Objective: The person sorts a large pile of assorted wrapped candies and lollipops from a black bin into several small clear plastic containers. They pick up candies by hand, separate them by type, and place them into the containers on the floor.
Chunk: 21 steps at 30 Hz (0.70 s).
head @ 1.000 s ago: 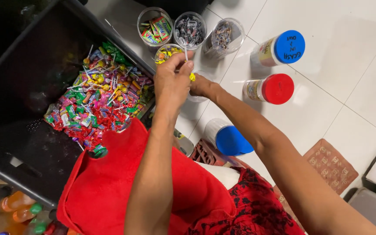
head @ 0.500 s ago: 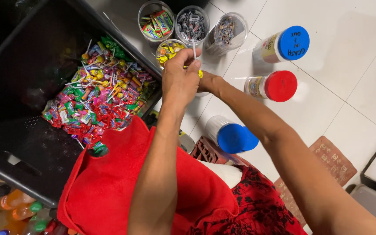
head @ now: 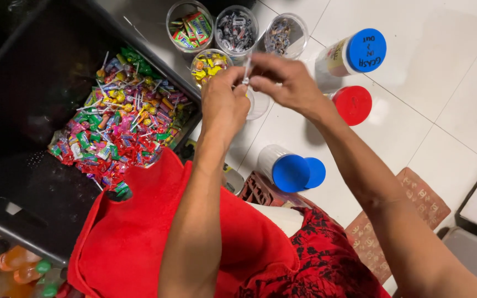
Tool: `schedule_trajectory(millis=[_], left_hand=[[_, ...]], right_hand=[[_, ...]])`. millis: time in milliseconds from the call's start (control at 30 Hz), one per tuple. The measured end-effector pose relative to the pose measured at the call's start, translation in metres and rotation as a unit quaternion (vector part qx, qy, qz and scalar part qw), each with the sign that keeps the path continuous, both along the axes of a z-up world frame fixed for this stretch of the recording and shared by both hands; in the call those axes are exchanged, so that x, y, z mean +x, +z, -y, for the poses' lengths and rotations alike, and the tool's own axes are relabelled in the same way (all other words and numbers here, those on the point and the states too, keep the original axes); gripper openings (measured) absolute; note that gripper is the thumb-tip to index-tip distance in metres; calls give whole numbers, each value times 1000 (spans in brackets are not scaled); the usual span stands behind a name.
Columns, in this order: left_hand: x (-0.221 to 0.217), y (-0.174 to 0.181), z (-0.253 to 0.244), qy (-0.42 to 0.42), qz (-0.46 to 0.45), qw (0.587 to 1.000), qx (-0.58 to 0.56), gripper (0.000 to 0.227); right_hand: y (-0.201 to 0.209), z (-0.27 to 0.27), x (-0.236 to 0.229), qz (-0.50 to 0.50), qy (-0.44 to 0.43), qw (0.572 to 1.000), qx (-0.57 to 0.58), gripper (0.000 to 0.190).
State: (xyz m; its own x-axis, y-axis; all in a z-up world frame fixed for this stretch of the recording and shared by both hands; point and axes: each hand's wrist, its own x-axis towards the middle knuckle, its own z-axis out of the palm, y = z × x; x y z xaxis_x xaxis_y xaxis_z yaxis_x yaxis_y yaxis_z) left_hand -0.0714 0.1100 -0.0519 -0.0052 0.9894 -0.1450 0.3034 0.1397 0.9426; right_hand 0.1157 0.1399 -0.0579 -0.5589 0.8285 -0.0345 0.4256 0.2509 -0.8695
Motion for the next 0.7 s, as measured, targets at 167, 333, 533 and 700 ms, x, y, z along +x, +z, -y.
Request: schedule_trajectory(millis=[167,333,533,700], left_hand=[[0,-1,-1,-35,5,999,36,27],[2,0,3,-75,-35,996,30,22],[4,1,6,-86,-42,995,7,22],[5,-6,7,-79,-46,996,17,24]], right_hand=[[24,9,0,-149,-69,984,-63,44],[10,13,9,-114,-88,989,-30,25],[25,19,8,-127,-97,981,-112,15],[17,26,13,-106,-128,976,-138,12]])
